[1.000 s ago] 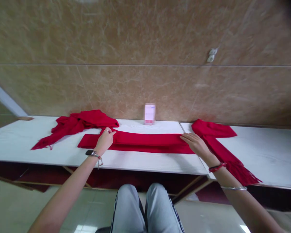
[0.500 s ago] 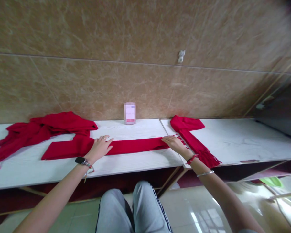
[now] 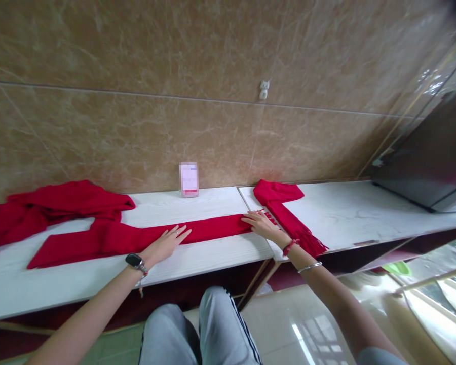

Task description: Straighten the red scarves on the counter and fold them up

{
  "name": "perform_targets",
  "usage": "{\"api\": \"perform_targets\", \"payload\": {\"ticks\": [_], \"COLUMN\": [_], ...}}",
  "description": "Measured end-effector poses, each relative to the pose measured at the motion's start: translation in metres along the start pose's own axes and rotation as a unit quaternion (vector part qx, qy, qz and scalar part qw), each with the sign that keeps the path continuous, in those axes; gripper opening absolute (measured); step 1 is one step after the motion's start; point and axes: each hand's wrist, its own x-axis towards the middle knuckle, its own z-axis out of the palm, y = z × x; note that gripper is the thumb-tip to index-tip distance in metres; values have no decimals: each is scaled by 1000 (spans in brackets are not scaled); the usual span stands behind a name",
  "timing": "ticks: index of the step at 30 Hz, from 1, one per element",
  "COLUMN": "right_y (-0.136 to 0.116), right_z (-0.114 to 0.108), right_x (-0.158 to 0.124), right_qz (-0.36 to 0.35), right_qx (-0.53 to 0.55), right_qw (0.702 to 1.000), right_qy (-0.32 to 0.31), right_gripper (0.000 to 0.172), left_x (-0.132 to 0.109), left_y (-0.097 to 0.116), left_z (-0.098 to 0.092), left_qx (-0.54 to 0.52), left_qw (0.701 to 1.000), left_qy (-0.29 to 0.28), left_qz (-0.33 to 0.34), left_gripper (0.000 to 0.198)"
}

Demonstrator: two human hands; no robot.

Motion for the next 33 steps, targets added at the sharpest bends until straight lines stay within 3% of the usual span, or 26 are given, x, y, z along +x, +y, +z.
{"api": "perform_targets", "payload": {"ticks": [5, 8, 10, 14, 17, 23, 27, 31, 33], "right_y": [14, 27, 32, 29, 27, 38, 48, 53, 52], "right_z": [-6, -21, -25, -13, 3, 15, 4, -12, -13], "right_x": [9, 7, 1, -18, -29, -25, -14, -6, -7], "right_qz": [-48, -17, -4, -59, -56, -69, -76, -67, -68], "right_qx": [-21, -46, -62, -61, -49, -59, -71, -99, -113], "right_qw": [997, 991, 987, 995, 997, 996, 994, 991, 989], "right_qy": [49, 128, 146, 54, 20, 20, 19, 58, 72], "right_gripper": [34, 34, 35, 40, 42, 38, 36, 38, 38], "left_x": [14, 20, 21, 20, 19, 22, 23, 23, 21], "left_y": [-5, -1, 5, 16, 16, 15, 20, 21, 22], "left_z": [-15, -25, -26, -11, -2, -4, -13, -20, -18], "left_qx": [1, 14, 17, 8, -2, -2, 15, 42, 43], "left_qw": [998, 995, 996, 1000, 1000, 999, 999, 999, 999], "left_qy": [58, 92, 78, 4, -21, -37, -28, 30, 23], "left_qz": [15, 25, 35, 18, 5, -4, -3, 0, 3], "left_gripper": [78, 77, 79, 85, 88, 89, 87, 85, 87]}}
